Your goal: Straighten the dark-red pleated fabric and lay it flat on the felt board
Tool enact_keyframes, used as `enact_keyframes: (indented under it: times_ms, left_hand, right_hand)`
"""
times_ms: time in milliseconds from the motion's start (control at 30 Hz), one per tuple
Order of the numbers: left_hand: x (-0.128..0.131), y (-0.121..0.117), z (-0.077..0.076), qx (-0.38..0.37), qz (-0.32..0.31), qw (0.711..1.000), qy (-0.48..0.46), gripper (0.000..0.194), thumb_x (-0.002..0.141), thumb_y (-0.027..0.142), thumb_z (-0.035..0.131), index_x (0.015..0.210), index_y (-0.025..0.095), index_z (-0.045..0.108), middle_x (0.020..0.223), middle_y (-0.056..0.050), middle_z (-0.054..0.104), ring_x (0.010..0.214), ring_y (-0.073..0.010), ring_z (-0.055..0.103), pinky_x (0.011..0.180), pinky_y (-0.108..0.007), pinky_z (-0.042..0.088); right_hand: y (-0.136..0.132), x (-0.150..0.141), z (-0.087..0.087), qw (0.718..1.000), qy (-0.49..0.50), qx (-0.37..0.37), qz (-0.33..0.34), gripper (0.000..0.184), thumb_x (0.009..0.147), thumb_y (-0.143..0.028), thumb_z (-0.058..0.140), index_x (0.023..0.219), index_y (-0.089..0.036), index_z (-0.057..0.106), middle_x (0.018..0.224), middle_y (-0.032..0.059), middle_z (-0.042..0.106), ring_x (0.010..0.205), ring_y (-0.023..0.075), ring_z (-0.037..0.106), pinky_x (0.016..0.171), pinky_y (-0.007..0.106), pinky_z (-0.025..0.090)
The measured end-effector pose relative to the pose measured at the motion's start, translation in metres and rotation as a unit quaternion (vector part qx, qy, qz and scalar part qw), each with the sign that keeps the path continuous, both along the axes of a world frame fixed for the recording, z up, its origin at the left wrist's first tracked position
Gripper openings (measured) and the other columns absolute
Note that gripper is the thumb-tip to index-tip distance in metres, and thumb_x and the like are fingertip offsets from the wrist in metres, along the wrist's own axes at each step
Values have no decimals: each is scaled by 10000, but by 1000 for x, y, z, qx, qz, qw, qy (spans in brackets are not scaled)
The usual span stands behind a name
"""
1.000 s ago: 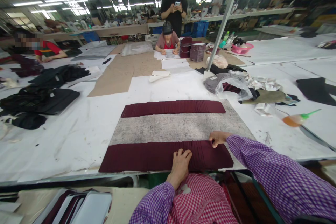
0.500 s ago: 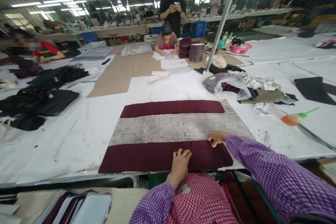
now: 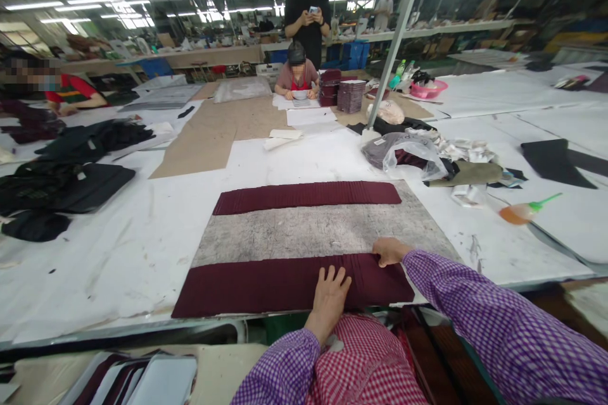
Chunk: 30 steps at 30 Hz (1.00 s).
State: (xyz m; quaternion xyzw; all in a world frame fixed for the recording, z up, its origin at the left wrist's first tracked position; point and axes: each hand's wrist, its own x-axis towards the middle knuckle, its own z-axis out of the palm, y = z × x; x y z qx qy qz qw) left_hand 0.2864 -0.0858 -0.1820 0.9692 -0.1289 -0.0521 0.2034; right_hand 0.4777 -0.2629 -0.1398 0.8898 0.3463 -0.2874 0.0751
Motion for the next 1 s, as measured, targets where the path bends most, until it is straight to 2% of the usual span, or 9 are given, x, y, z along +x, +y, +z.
enact_keyframes:
  times_ms: [167, 367, 533, 633, 700, 767, 833, 900, 1000]
  left_hand:
    - [9, -8, 0, -15, -54, 998, -12, 328, 883, 189, 523, 1210, 172, 529, 1312, -87, 530, 1222, -254, 481, 998, -503, 417]
    - [17, -14, 11, -11, -40, 999, -9, 404, 873, 261, 550, 1265, 203, 476, 1187, -79, 567, 1049, -235, 564, 848, -446, 505]
    - [20, -20, 8, -7, 16, 1000, 12, 304, 878, 263, 539, 1167, 169, 537, 1139, -73, 587, 1029, -224, 571, 855, -443, 499]
    - [17, -20, 7, -14, 43, 999, 20, 388, 884, 175, 491, 1271, 157, 459, 1256, -109, 540, 1103, -232, 541, 903, -434, 479]
    - [15, -19, 9, -22, 25, 999, 20, 538, 851, 83, 454, 1371, 180, 359, 1413, -119, 429, 1181, -233, 486, 961, -405, 448]
    - [13, -18, 12, -28, -15, 999, 23, 621, 807, 54, 448, 1393, 238, 352, 1490, -62, 363, 1229, -245, 440, 1012, -400, 409]
    - [11, -17, 15, -29, -49, 998, 30, 594, 796, 91, 460, 1357, 280, 419, 1484, -11, 394, 1249, -279, 416, 1044, -448, 373]
    - [12, -17, 16, -27, -65, 997, 37, 546, 803, 134, 459, 1334, 262, 456, 1465, -15, 427, 1269, -318, 392, 1052, -504, 350]
    - [13, -18, 17, -25, -69, 996, 45, 533, 817, 154, 436, 1343, 231, 448, 1474, -36, 417, 1273, -334, 392, 1043, -527, 352]
  right_hand:
    - [2, -4, 3, 996, 24, -89, -1, 229, 892, -304, 597, 1068, -159, 613, 1097, 63, 634, 959, 204, 624, 824, 410, 523]
    - [4, -3, 9, 993, 40, -113, 1, 232, 891, -308, 597, 1072, -164, 615, 1127, 65, 626, 1003, 216, 609, 856, 426, 507]
    - [5, -2, 12, 992, 49, -114, -3, 237, 889, -309, 599, 1075, -163, 614, 1135, 67, 623, 1015, 220, 605, 866, 434, 501]
    - [5, -1, 12, 992, 54, -114, -10, 240, 888, -308, 601, 1075, -159, 613, 1128, 67, 626, 1007, 219, 608, 862, 434, 504]
    - [6, 0, 11, 992, 55, -110, -19, 235, 888, -307, 601, 1070, -159, 615, 1118, 65, 629, 997, 216, 612, 855, 429, 507]
    - [7, 0, 7, 993, 52, -105, -28, 230, 889, -308, 600, 1063, -159, 617, 1108, 63, 634, 987, 211, 616, 849, 423, 511]
    - [6, -1, 2, 993, 40, -100, -40, 231, 890, -311, 599, 1062, -158, 618, 1100, 62, 637, 975, 208, 621, 842, 418, 514]
    - [2, -4, -1, 994, 12, -94, -58, 241, 892, -315, 596, 1073, -156, 613, 1105, 64, 635, 973, 209, 622, 842, 421, 514]
    - [-13, -9, 1, 991, -55, -73, -93, 270, 894, -322, 592, 1106, -154, 596, 1116, 71, 627, 968, 212, 621, 833, 426, 518]
